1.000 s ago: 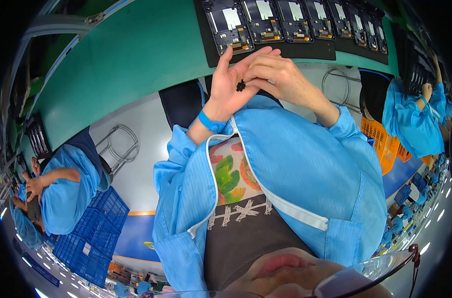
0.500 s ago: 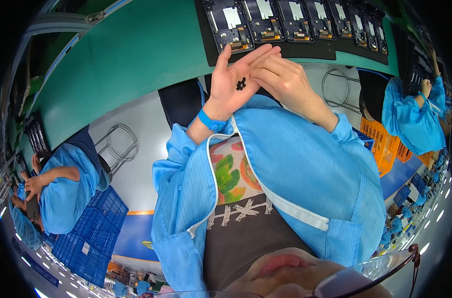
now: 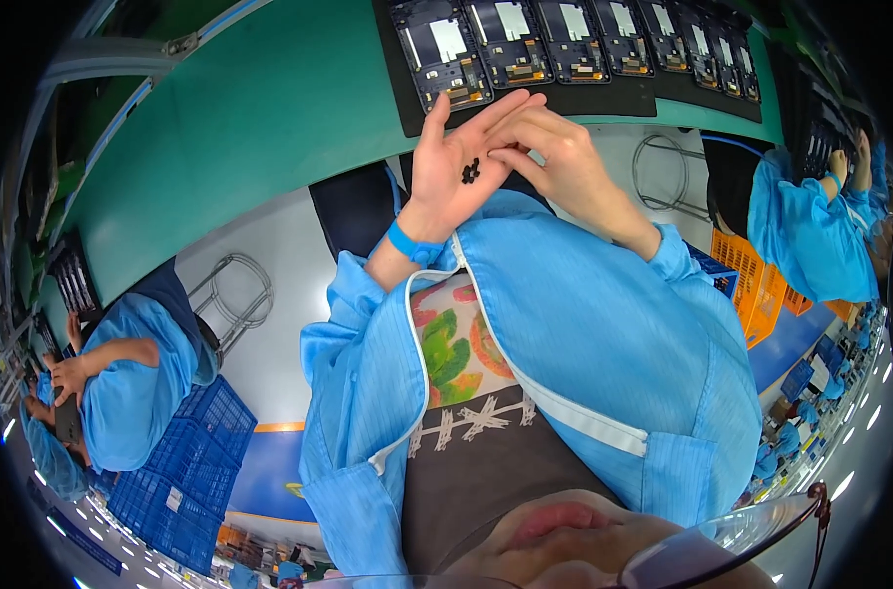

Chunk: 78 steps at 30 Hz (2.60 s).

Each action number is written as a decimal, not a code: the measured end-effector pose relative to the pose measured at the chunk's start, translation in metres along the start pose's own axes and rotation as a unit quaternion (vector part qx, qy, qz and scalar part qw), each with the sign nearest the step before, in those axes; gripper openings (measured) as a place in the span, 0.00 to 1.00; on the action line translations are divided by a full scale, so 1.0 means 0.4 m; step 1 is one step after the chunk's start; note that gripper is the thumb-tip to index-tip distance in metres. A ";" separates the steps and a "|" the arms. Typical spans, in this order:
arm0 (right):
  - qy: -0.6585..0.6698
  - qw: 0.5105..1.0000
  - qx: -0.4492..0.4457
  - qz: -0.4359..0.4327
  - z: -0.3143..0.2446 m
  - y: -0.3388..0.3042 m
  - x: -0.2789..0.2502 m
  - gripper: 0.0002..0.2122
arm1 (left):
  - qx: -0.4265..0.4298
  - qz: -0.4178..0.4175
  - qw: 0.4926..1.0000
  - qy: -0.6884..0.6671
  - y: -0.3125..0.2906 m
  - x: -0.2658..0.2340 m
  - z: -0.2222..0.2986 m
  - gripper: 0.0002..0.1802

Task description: Inserting small rubber components into the rear casing of electronic devices on an assembly line.

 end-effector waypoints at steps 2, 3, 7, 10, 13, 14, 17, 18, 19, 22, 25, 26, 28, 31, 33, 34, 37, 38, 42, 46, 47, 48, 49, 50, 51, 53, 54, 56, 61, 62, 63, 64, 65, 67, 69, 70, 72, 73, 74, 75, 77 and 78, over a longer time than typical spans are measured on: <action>-0.006 1.000 -0.004 0.003 0.003 -0.002 -0.001 0.06 | -0.004 -0.001 1.000 0.003 0.002 0.007 -0.001 0.48; -0.006 1.000 -0.006 -0.007 -0.002 -0.004 0.001 0.06 | -0.005 0.003 1.000 0.004 0.002 0.008 -0.001 0.47; -0.027 0.999 -0.002 -0.026 -0.002 -0.006 0.004 0.05 | -0.009 0.011 1.000 0.007 0.009 0.003 -0.014 0.48; -0.037 0.999 -0.005 -0.035 0.006 -0.011 0.004 0.05 | -0.010 0.009 1.000 0.019 0.015 0.003 -0.023 0.48; -0.032 0.999 0.002 -0.039 0.017 -0.013 -0.011 0.05 | -0.013 0.003 1.000 0.024 0.025 0.005 -0.025 0.48; -0.016 0.999 0.012 -0.047 0.024 -0.010 -0.019 0.04 | -0.021 0.007 1.000 -0.005 0.028 0.004 -0.027 0.48; -0.030 0.999 -0.011 -0.038 0.053 0.024 -0.112 0.05 | -0.026 0.019 0.997 -0.066 0.038 -0.013 -0.036 0.47; -0.017 0.999 0.012 -0.046 0.079 0.039 -0.148 0.05 | -0.025 0.025 0.994 -0.099 0.040 -0.017 -0.038 0.47; -0.006 0.998 0.039 -0.049 0.107 0.051 -0.189 0.05 | -0.030 0.023 0.994 -0.099 0.043 -0.013 -0.038 0.47; -0.028 0.992 0.050 -0.114 0.193 0.086 -0.264 0.05 | -0.019 0.004 0.994 -0.106 0.039 0.000 -0.033 0.48; -0.043 0.983 0.064 -0.166 0.220 0.103 -0.285 0.05 | -0.017 0.002 0.994 -0.107 0.037 -0.001 -0.034 0.47; -0.052 0.979 0.057 -0.188 0.221 0.108 -0.285 0.05 | -0.017 0.003 0.994 -0.110 0.035 -0.001 -0.034 0.47; -0.060 0.975 0.050 -0.210 0.223 0.116 -0.287 0.05 | -0.016 0.003 0.994 -0.112 0.034 -0.001 -0.035 0.47; -0.087 0.968 0.069 -0.226 0.226 0.125 -0.288 0.05 | -0.017 0.002 0.994 -0.111 0.033 -0.002 -0.037 0.47; -0.087 0.969 0.072 -0.219 0.226 0.130 -0.288 0.05 | -0.016 0.002 0.995 -0.102 0.033 0.000 -0.038 0.47; -0.087 0.969 0.072 -0.218 0.227 0.132 -0.288 0.05 | -0.016 0.001 0.995 -0.101 0.032 0.000 -0.037 0.47; -0.090 0.969 0.052 -0.225 0.227 0.135 -0.288 0.05 | -0.014 0.000 0.995 -0.101 0.031 0.001 -0.037 0.47; -0.098 0.966 0.045 -0.236 0.227 0.137 -0.288 0.04 | -0.013 0.000 0.995 -0.101 0.030 0.001 -0.036 0.47; -0.114 0.959 0.043 -0.255 0.225 0.139 -0.285 0.04 | -0.017 0.002 0.995 -0.100 0.035 0.000 -0.037 0.47; -0.123 0.957 0.050 -0.257 0.206 0.145 -0.279 0.04 | -0.014 0.002 0.995 -0.094 0.031 0.000 -0.038 0.47; -0.132 0.955 0.053 -0.261 0.199 0.150 -0.278 0.05 | -0.015 0.002 0.995 -0.095 0.031 -0.001 -0.038 0.47; -0.141 0.952 0.055 -0.265 0.197 0.153 -0.276 0.06 | -0.016 0.003 0.995 -0.096 0.031 -0.002 -0.038 0.47; -0.140 0.952 0.055 -0.265 0.201 0.153 -0.274 0.06 | -0.015 0.004 0.995 -0.096 0.031 -0.002 -0.037 0.47; -0.142 0.953 0.044 -0.264 0.209 0.153 -0.274 0.05 | -0.016 0.000 0.995 -0.097 0.032 -0.001 -0.037 0.47; -0.144 0.954 0.034 -0.263 0.213 0.153 -0.274 0.05 | -0.016 -0.004 0.995 -0.098 0.033 0.000 -0.037 0.47; -0.152 0.950 0.035 -0.272 0.213 0.161 -0.272 0.05 | -0.016 -0.006 0.995 -0.099 0.036 -0.001 -0.036 0.47; -0.162 0.945 0.038 -0.280 0.212 0.164 -0.271 0.05 | -0.017 -0.010 0.995 -0.099 0.035 -0.001 -0.035 0.47; -0.173 0.945 0.026 -0.277 0.203 0.161 -0.269 0.05 | -0.013 -0.007 0.995 -0.098 0.032 -0.003 -0.035 0.47; -0.179 0.956 0.014 -0.234 0.202 0.142 -0.263 0.06 | -0.004 -0.006 0.996 -0.092 0.026 -0.009 -0.037 0.47; -0.155 0.961 0.041 -0.227 0.202 0.144 -0.264 0.06 | -0.006 -0.008 0.995 -0.095 0.025 -0.010 -0.039 0.47; -0.129 0.964 0.068 -0.220 0.204 0.144 -0.264 0.06 | -0.009 -0.009 0.995 -0.097 0.026 -0.010 -0.040 0.48; -0.127 0.965 0.066 -0.222 0.207 0.143 -0.260 0.06 | -0.007 -0.006 0.995 -0.096 0.024 -0.010 -0.040 0.48; -0.124 0.969 0.064 -0.204 0.211 0.140 -0.259 0.06 | -0.007 -0.016 0.995 -0.096 0.025 -0.006 -0.040 0.48; -0.117 0.973 0.058 -0.189 0.205 0.134 -0.248 0.07 | -0.004 -0.020 0.995 -0.094 0.023 -0.002 -0.037 0.48; -0.184 0.976 0.001 -0.115 0.152 0.120 -0.235 0.07 | -0.005 -0.018 0.993 -0.120 0.025 0.001 -0.030 0.47; -0.152 0.984 0.004 -0.093 0.114 0.116 -0.221 0.07 | -0.005 -0.013 0.991 -0.130 0.026 0.003 -0.026 0.47; -0.078 0.991 -0.034 -0.104 0.061 0.100 -0.179 0.06 | 0.002 0.001 0.992 -0.125 0.033 -0.001 -0.026 0.47; -0.008 0.992 -0.068 -0.109 0.035 0.091 -0.160 0.05 | 0.002 0.010 0.993 -0.118 0.032 0.000 -0.025 0.48; 0.039 0.990 -0.050 -0.125 0.031 0.075 -0.130 0.04 | 0.003 0.012 0.993 -0.118 0.032 0.002 -0.022 0.48; 0.064 0.990 -0.052 -0.117 0.017 0.063 -0.100 0.05 | 0.007 0.005 0.996 -0.085 0.032 0.005 -0.017 0.48; 0.035 0.992 -0.067 -0.100 0.016 0.043 -0.062 0.06 | 0.010 -0.003 0.999 -0.051 0.032 0.011 -0.011 0.48; 0.036 0.992 -0.067 -0.100 0.013 0.041 -0.056 0.06 | 0.003 -0.001 0.999 -0.043 0.031 0.014 -0.009 0.49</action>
Point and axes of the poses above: each hand's wrist, its own y-axis towards the middle knuckle, its own x-axis out of the palm, z = x × y, the point moved 2 cm from there along y, towards the middle knuckle, and after that the axes turned 14 degrees about y, right-handed, at the moved point
